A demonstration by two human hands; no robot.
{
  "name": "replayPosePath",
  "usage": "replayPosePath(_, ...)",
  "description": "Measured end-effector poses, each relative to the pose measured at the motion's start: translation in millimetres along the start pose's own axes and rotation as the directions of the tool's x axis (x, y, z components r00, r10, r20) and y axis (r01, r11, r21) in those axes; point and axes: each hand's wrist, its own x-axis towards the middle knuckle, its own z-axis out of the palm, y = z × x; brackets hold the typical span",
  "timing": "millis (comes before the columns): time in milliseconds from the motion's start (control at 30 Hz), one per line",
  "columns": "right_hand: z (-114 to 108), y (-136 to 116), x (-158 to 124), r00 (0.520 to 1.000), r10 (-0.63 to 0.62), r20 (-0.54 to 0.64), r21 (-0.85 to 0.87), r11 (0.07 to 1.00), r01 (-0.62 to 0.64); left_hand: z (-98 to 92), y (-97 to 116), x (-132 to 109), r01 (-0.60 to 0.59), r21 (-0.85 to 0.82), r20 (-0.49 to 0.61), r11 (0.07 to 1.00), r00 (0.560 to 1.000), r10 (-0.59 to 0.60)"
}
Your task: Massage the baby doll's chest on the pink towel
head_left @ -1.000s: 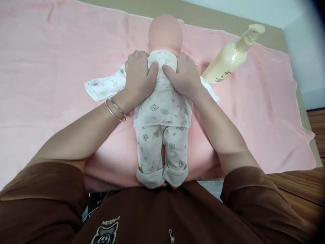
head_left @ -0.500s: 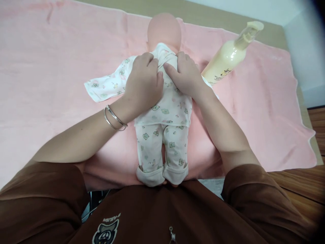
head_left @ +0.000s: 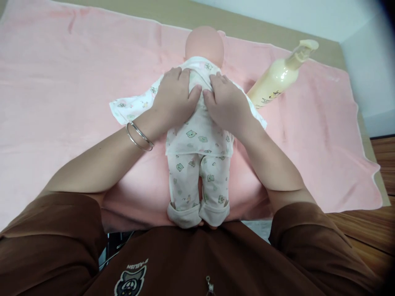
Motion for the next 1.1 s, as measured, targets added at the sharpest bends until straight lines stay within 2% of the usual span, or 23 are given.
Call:
replayPosePath(100, 5, 20, 17, 1.0, 0.03, -0.007, 0.011, 0.999, -0.03, -8.8, 14, -15, -0.051, 0.015, 0.033, 0.999, 0.998, 0.05)
replayPosePath(167, 5, 22, 18, 0.999, 0.037, -0.009, -0.03, 0.999, -0.037, -12.4, 19, -21, -0.071, 0.0, 0.035, 0.997, 0.997, 0.071)
replayPosePath(300, -3, -7, -8, 1.0, 0.02, 0.006, -0.251, 0.968, -0.018, -8.4, 7, -6, -0.011, -0.008, 0.042, 1.0, 0.999, 0.011)
replayPosePath(400, -10, -29, -28, 0.995, -0.087, 0.056, -0.291, 0.952, 0.099, 2.3, -11, 15, 0.026, -0.025, 0.069, 0.999, 0.997, -0.025)
replayPosePath(467, -11, -30, -28, 0.989, -0.137, 0.059, -0.277, 0.949, 0.148, 8.9, -17, 21, 0.066, -0.029, 0.045, 0.997, 0.997, -0.065)
replayPosePath(533, -9, -20, -17, 0.993, -0.116, 0.029, -0.219, 0.968, 0.119, 11.9, -14, 17, 0.069, -0.018, 0.008, 0.997, 0.998, -0.069)
replayPosePath(667, 1, 10, 13, 0.998, 0.06, 0.025, -0.078, 0.995, -0.058, 5.6, 6, -9, -0.116, 0.045, 0.023, 0.992, 0.993, 0.115)
replayPosePath(800, 6, 16, 20, 0.993, 0.111, 0.024, -0.091, 0.99, -0.109, -0.9, 18, -20, -0.171, 0.042, 0.02, 0.984, 0.985, 0.171)
replayPosePath(933, 2, -3, 1, 0.994, 0.101, 0.051, -0.146, 0.985, -0.092, 3.3, 7, -3, -0.139, -0.031, -0.019, 0.99, 0.99, 0.139)
replayPosePath(1100, -4, -30, -24, 0.997, 0.008, 0.074, -0.231, 0.973, 0.01, 17.5, -20, 23, -0.014, -0.063, 0.053, 0.998, 0.998, 0.017)
